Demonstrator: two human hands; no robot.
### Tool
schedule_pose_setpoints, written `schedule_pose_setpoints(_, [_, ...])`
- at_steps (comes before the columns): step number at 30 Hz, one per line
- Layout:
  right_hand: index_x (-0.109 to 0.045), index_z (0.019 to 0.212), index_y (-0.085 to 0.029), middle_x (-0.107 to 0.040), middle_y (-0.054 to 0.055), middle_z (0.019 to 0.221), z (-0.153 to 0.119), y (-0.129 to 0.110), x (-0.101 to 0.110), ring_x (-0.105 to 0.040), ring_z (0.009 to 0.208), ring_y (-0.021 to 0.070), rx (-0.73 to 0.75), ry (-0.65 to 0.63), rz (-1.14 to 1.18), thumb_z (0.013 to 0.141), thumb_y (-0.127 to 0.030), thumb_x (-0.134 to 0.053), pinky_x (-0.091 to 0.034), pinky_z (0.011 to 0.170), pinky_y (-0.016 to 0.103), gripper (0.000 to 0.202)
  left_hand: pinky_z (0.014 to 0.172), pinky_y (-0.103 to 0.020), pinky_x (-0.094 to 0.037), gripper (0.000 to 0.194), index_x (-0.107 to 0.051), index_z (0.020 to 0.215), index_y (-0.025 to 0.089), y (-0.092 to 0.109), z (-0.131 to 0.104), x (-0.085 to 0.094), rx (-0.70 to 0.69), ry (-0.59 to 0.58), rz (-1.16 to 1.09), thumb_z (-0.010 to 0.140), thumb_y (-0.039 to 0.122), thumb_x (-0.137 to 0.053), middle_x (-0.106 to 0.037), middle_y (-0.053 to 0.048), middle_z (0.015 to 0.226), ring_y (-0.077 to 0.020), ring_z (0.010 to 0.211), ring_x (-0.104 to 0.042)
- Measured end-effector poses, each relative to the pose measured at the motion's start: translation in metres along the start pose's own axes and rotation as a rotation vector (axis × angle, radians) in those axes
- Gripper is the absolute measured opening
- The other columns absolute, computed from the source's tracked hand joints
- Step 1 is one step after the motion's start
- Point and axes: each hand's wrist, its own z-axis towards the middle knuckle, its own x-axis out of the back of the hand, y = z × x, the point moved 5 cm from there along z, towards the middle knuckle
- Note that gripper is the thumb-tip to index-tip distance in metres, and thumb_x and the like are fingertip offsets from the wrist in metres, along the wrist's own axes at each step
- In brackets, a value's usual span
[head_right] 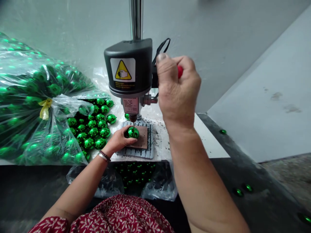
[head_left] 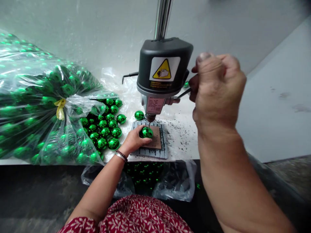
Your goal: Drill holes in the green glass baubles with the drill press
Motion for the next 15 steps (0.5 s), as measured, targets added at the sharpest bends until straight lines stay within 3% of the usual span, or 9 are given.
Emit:
schedule_pose_setpoints(3, [-0.042, 0.068, -0.015, -0.034, -0.004, 0.057, 0.017, 0.002, -0.003, -0.029, 0.054, 0.0008, -0.037, -0.009, -0.021, 0.082, -0.044, -0.053, -0.026, 0.052, 0.018, 0.034, 0.098, -0.036, -0.045, 0.064, -0.056, 0.126, 0.019, 0.003, -0.012, 0.005, -0.059, -0.089, -0.031, 0.066, 0.030, -0.075, -0.067, -0.005, 0.115, -0.0232, 0.107, -0.060])
schedule_pose_setpoints(7, [-0.036, 0.065, -0.016, -0.034, -0.004, 0.059, 0.015, 0.004, -0.001, -0.031, 0.055, 0.0016, -0.014, 0.007, -0.001, 0.081, -0.044, -0.055, -0.026, 0.050, 0.019, 0.038, 0.098, -0.036, -0.044, 0.069, -0.056, 0.129, 0.022, 0.005, -0.035, 0.009, -0.110, -0.314, -0.051, 0.064, 0.032, -0.077, -0.066, -0.006, 0.120, -0.0236, 0.110, -0.060])
schedule_pose_setpoints(10, [-0.034, 0.066, -0.016, -0.034, -0.004, 0.060, 0.012, 0.003, -0.001, -0.035, 0.054, 0.0008, -0.031, 0.007, 0.026, 0.080, -0.044, -0.054, -0.027, 0.050, 0.018, 0.037, 0.085, -0.034, -0.050, 0.073, -0.054, 0.132, 0.022, 0.007, -0.045, 0.012, -0.084, -0.462, -0.037, 0.063, 0.036, -0.078, -0.070, -0.007, 0.109, -0.0221, 0.093, -0.065])
schedule_pose_setpoints(12, [-0.035, 0.066, -0.016, -0.035, -0.005, 0.060, 0.011, 0.003, -0.002, -0.037, 0.053, 0.0000, -0.061, 0.003, 0.029, 0.081, -0.044, -0.053, -0.028, 0.050, 0.018, 0.036, 0.076, -0.033, -0.052, 0.065, -0.057, 0.128, 0.019, 0.008, -0.038, 0.019, -0.054, -0.413, -0.039, 0.068, 0.038, -0.074, -0.072, -0.007, 0.098, -0.0199, 0.080, -0.066])
schedule_pose_setpoints(15, [-0.039, 0.068, -0.015, -0.037, -0.005, 0.060, 0.011, 0.003, -0.003, -0.038, 0.053, -0.0007, -0.062, 0.005, 0.013, 0.081, -0.046, -0.051, -0.028, 0.050, 0.017, 0.036, 0.087, -0.035, -0.049, 0.041, -0.065, 0.116, 0.016, 0.008, -0.005, 0.040, -0.036, -0.070, 0.018, 0.080, 0.033, -0.062, -0.071, -0.010, 0.102, -0.0213, 0.090, -0.065])
